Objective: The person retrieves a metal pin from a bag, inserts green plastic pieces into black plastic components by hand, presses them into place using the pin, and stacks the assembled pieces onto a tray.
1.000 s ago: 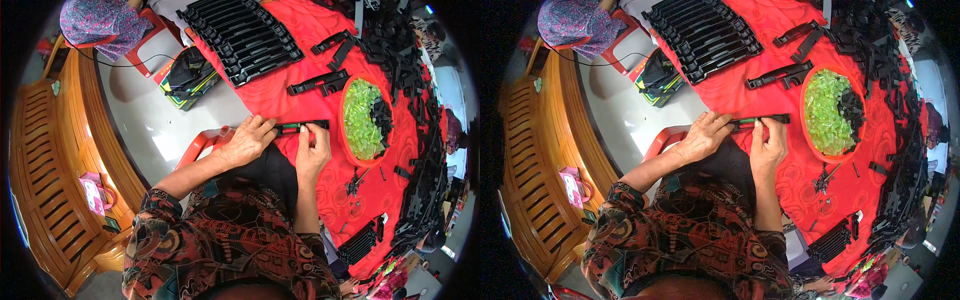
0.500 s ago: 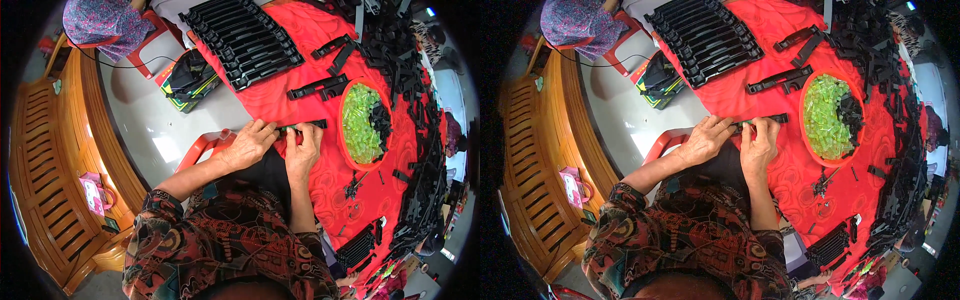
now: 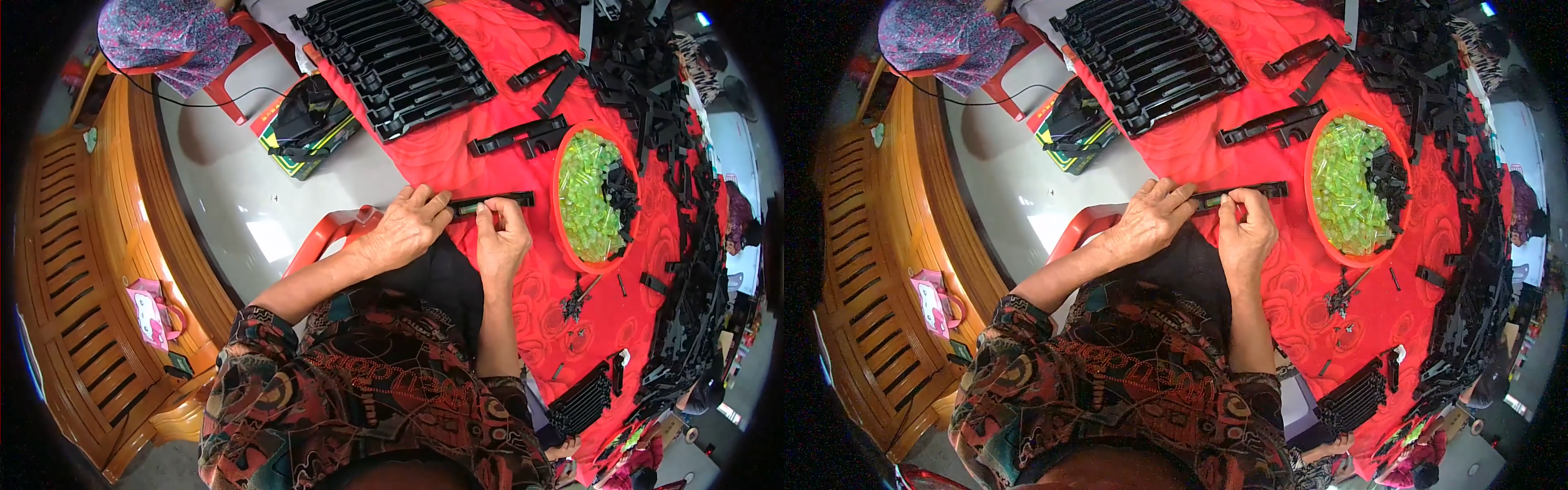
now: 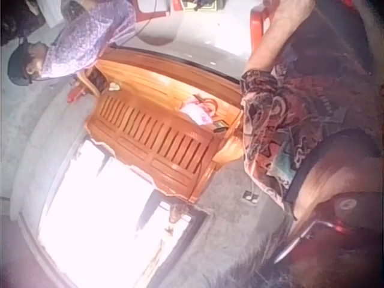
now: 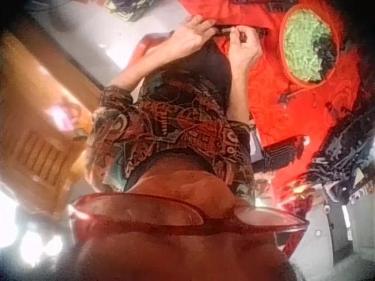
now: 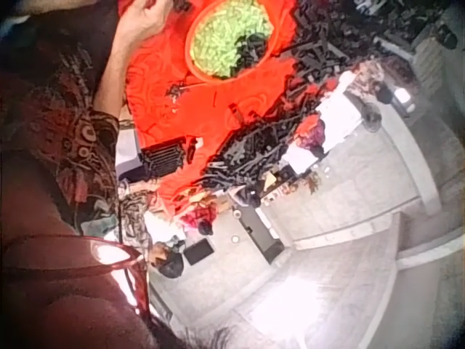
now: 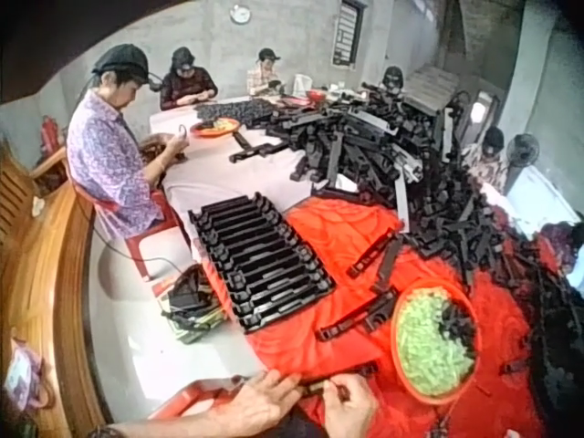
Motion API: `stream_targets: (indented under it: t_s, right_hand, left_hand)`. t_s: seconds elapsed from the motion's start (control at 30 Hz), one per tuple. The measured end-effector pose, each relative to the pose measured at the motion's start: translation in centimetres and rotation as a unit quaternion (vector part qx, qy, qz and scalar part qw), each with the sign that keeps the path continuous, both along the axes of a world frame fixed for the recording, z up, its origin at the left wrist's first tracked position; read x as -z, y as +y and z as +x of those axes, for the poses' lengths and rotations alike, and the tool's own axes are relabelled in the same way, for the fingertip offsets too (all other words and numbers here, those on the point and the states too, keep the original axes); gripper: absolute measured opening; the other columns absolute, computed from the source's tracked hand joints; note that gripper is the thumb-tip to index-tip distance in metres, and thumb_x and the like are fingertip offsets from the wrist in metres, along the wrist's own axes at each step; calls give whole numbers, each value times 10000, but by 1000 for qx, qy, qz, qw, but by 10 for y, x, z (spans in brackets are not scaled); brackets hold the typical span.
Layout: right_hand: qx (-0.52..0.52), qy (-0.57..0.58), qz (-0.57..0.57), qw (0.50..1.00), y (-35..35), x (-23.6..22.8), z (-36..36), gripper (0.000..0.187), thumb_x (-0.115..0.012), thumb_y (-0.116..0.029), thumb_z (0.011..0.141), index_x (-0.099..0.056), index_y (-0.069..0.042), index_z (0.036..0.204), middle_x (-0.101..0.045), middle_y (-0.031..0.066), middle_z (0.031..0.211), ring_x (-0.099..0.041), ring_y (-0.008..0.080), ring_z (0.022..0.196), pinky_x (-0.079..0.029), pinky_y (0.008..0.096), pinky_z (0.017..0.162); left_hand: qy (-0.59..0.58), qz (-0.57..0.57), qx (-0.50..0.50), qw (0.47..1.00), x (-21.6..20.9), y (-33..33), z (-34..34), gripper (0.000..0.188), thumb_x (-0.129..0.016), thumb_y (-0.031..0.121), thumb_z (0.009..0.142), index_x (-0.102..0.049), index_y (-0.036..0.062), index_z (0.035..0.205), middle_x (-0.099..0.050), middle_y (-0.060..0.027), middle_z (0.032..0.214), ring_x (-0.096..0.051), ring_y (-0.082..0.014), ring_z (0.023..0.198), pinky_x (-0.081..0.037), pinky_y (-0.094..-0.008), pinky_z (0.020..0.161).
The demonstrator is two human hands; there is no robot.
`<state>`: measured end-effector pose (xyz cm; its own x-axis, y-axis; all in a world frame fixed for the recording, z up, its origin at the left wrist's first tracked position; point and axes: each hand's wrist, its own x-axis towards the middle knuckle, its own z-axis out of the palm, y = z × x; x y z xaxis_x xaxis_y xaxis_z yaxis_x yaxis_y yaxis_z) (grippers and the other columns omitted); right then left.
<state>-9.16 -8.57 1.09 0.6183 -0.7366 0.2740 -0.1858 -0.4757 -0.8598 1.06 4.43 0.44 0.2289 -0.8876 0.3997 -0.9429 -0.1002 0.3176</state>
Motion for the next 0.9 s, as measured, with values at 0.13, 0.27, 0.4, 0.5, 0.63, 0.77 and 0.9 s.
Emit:
stream_targets:
  t_s: [0.13, 0.27, 0.4, 0.5, 0.63, 0.77, 0.9]
  right_hand:
    - [-2, 58, -79, 995, 3, -10, 0, 101, -633, 17, 720, -592, -8, 809, -571, 91, 770, -572, 253, 674, -457, 330, 631]
    - [-15, 47, -141, 989, 4, -6, -5, 111, -626, -5, 730, -607, -20, 839, -552, 110, 899, -576, 264, 706, -466, 347, 619]
    - [-14, 86, -154, 984, 6, -9, -6, 113, -617, -16, 742, -614, -26, 854, -550, 109, 905, -585, 266, 728, -473, 353, 607]
    - [-27, 64, -178, 981, 3, -8, -11, 126, -601, -29, 755, -621, -33, 880, -549, 105, 922, -594, 267, 740, -481, 358, 591]
    - [-61, 59, -180, 980, -1, -13, -16, 192, -585, -40, 724, -627, -64, 910, -541, 90, 963, -596, 268, 661, -484, 368, 553]
    - [-98, 196, -236, 947, -1, -22, -15, 203, -581, -53, 713, -626, -92, 907, -515, 74, 1015, -591, 285, 612, -469, 397, 521]
    - [-120, 224, -206, 945, -6, -24, -14, 236, -528, -16, 714, -631, -92, 912, -535, 91, 977, -589, 303, 670, -471, 396, 567]
  left_hand:
    - [18, -13, -21, 1000, -1, -4, -5, 298, -606, 116, 665, -613, 25, 949, -560, -125, 1050, -524, -250, 875, -426, -374, 762]
    - [-26, -30, -57, 998, 0, -8, -12, 335, -607, 136, 670, -619, 48, 992, -559, -122, 1039, -523, -258, 884, -406, -396, 807]
    - [-37, -12, -62, 997, -1, -9, -14, 337, -588, 147, 682, -620, 51, 1004, -554, -119, 1053, -515, -265, 896, -409, -390, 788]
    - [-15, 21, -70, 997, -2, -12, -16, 330, -576, 144, 690, -620, 54, 1004, -551, -117, 1048, -510, -267, 896, -415, -383, 752]
    - [-2, 27, -75, 997, -3, -14, -17, 312, -585, 128, 686, -625, 55, 987, -551, -116, 1032, -510, -265, 889, -417, -375, 724]
    - [25, -7, -72, 997, 0, -13, -17, 277, -605, 96, 678, -630, 42, 949, -550, -122, 1023, -520, -274, 888, -442, -382, 718]
    - [65, -32, -52, 996, -3, -11, -13, 248, -616, 71, 677, -624, 34, 923, -551, -130, 1030, -540, -295, 884, -469, -400, 714]
